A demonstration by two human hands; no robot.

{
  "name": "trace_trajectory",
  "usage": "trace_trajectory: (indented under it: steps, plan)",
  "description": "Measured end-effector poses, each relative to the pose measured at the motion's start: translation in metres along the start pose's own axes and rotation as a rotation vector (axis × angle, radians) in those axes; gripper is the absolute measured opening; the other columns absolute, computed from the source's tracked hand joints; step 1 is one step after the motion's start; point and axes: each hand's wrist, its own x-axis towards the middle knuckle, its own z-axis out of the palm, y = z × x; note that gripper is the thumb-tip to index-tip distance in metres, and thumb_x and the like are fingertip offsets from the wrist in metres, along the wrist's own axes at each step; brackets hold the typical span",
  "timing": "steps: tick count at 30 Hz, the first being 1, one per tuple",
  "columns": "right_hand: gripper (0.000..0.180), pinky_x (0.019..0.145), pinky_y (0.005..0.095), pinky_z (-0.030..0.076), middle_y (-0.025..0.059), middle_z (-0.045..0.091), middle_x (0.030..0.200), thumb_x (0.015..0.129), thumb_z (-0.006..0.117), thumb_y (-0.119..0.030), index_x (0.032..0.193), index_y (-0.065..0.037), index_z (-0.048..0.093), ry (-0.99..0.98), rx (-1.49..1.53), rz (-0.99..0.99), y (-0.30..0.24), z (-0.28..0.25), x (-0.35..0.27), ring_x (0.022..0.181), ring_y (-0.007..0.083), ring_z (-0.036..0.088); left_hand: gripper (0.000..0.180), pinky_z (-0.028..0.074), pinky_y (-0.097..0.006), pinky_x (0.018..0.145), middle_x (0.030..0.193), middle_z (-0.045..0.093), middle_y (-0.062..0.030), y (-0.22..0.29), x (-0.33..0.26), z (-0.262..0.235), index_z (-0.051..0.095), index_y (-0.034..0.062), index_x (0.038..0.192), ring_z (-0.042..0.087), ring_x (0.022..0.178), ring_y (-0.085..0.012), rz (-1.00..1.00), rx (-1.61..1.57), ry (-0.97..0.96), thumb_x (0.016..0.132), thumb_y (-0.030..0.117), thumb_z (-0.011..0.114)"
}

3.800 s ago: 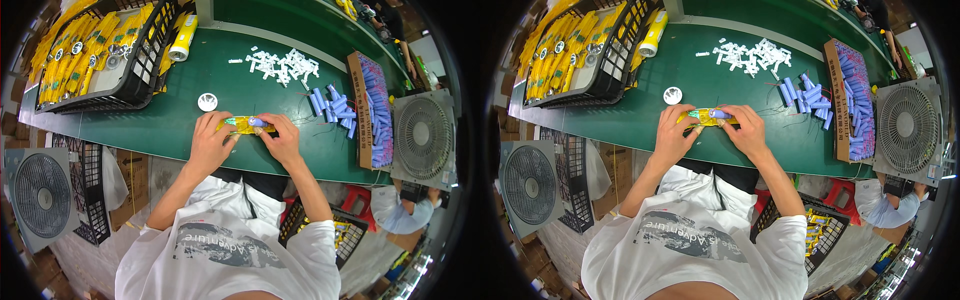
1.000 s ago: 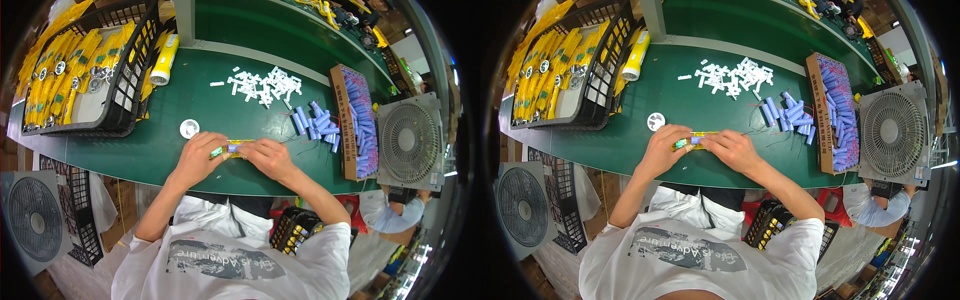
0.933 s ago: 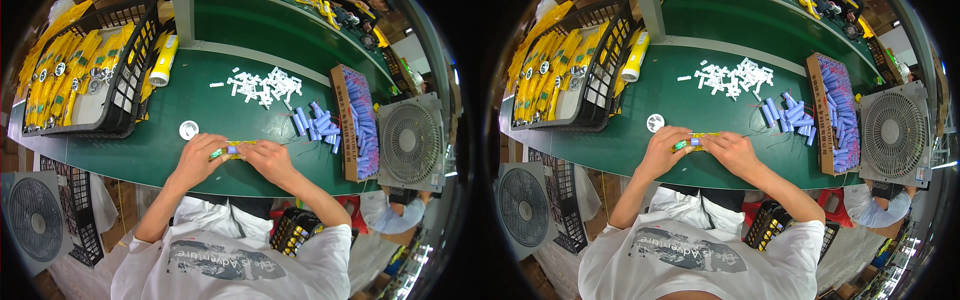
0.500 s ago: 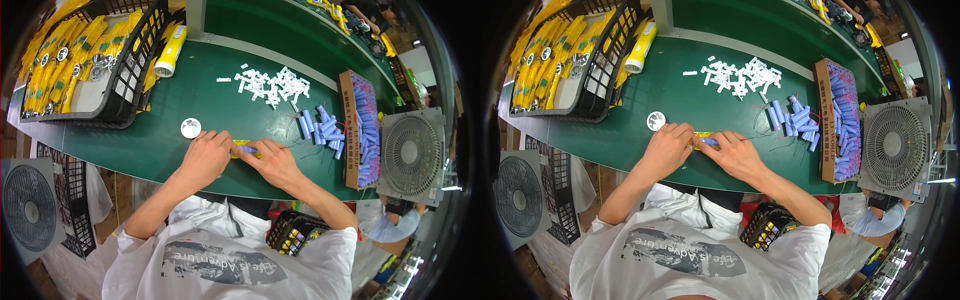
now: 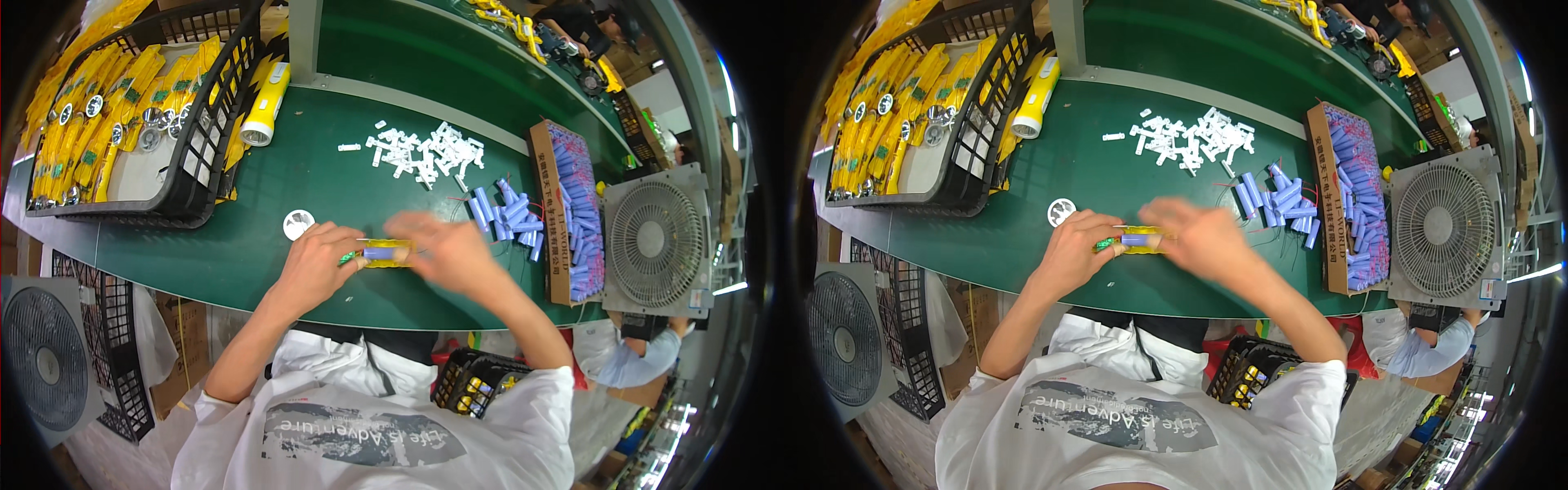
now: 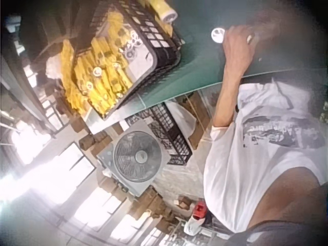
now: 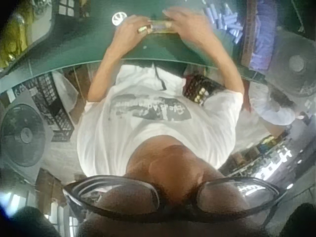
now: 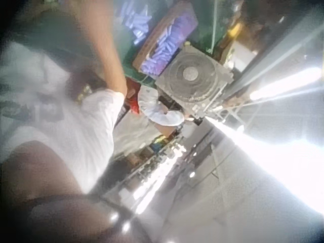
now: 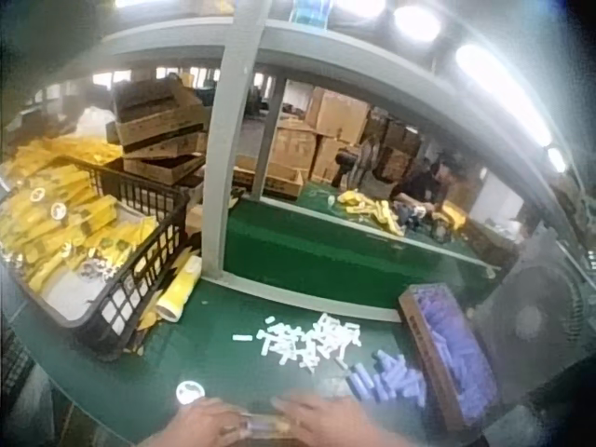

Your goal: The person assembles flashlights by inserting batteries into flashlight casings by hand and placing the assembled flashlights into a plastic crate.

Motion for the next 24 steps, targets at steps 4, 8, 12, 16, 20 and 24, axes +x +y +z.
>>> trace_trajectory:
  steps: [4, 8, 12, 16, 20, 24]
  plan:
    - [0.025, 0.07, 0.0406, 0.059, 0.0066, 0.079, 0.098, 0.089, 0.078, -0.027, 0.107, -0.01, 0.078, 0.25, 0.172, 0.518, 0.065, 0.001, 0.015, 0.081, 0.0262, 0.076, 0.02, 0.053, -0.04, 0.089, 0.115, 0.076, -0.0073, 0.009, 0.002, 0.0, 0.078, 0.0, 0.102, 0.067, 0.093, -0.0275, 0.041, 0.03, 0.045, 0.084, 0.008, 0.081]
    - [0.022, 0.073, 0.0427, 0.058, 0.0071, 0.08, 0.096, 0.086, 0.08, -0.026, 0.101, -0.009, 0.077, 0.181, -0.065, 0.556, 0.083, 0.023, 0.024, 0.084, 0.0283, 0.076, 0.019, 0.052, -0.04, 0.09, 0.116, 0.076, -0.0069, -0.001, 0.003, -0.004, 0.077, 0.0004, 0.101, 0.067, 0.093, -0.0271, 0.056, 0.066, 0.082, 0.084, 0.008, 0.081]
    - [0.016, 0.074, 0.0416, 0.058, 0.0078, 0.078, 0.096, 0.088, 0.078, -0.021, 0.098, -0.009, 0.077, 0.167, -0.068, 0.5, 0.079, 0.023, 0.023, 0.087, 0.0283, 0.075, 0.019, 0.052, -0.04, 0.09, 0.116, 0.076, -0.0074, -0.005, 0.002, -0.01, 0.077, 0.0006, 0.101, 0.067, 0.094, -0.027, 0.044, 0.039, 0.035, 0.084, 0.007, 0.081]
    - [0.011, 0.076, 0.0384, 0.058, 0.0071, 0.077, 0.099, 0.088, 0.079, -0.013, 0.098, -0.009, 0.075, 0.396, 0.008, 0.211, 0.064, 0.012, 0.002, 0.09, 0.0276, 0.074, 0.021, 0.054, -0.04, 0.089, 0.115, 0.076, -0.0075, -0.009, 0.002, -0.012, 0.076, 0.0001, 0.101, 0.068, 0.095, -0.0268, 0.051, 0.054, 0.007, 0.083, 0.008, 0.081]
    - [0.02, 0.079, 0.0364, 0.058, 0.0084, 0.078, 0.103, 0.082, 0.084, -0.004, 0.097, -0.005, 0.072, 0.62, 0.121, 0.105, 0.039, 0.0, -0.031, 0.092, 0.0286, 0.074, 0.022, 0.056, -0.039, 0.087, 0.115, 0.076, -0.0075, -0.012, -0.001, -0.012, 0.075, -0.0007, 0.101, 0.068, 0.095, -0.0271, 0.104, 0.012, 0.018, 0.082, 0.008, 0.082]
    - [0.023, 0.081, 0.0322, 0.057, 0.0124, 0.078, 0.102, 0.082, 0.084, 0.001, 0.101, -0.002, 0.071, 0.769, 0.125, 0.015, 0.025, 0.0, -0.064, 0.087, 0.0254, 0.075, 0.023, 0.056, -0.039, 0.088, 0.115, 0.076, -0.0089, -0.019, -0.006, -0.019, 0.076, 0.0007, 0.102, 0.07, 0.097, -0.0278, 0.109, 0.005, 0.011, 0.082, 0.009, 0.083]
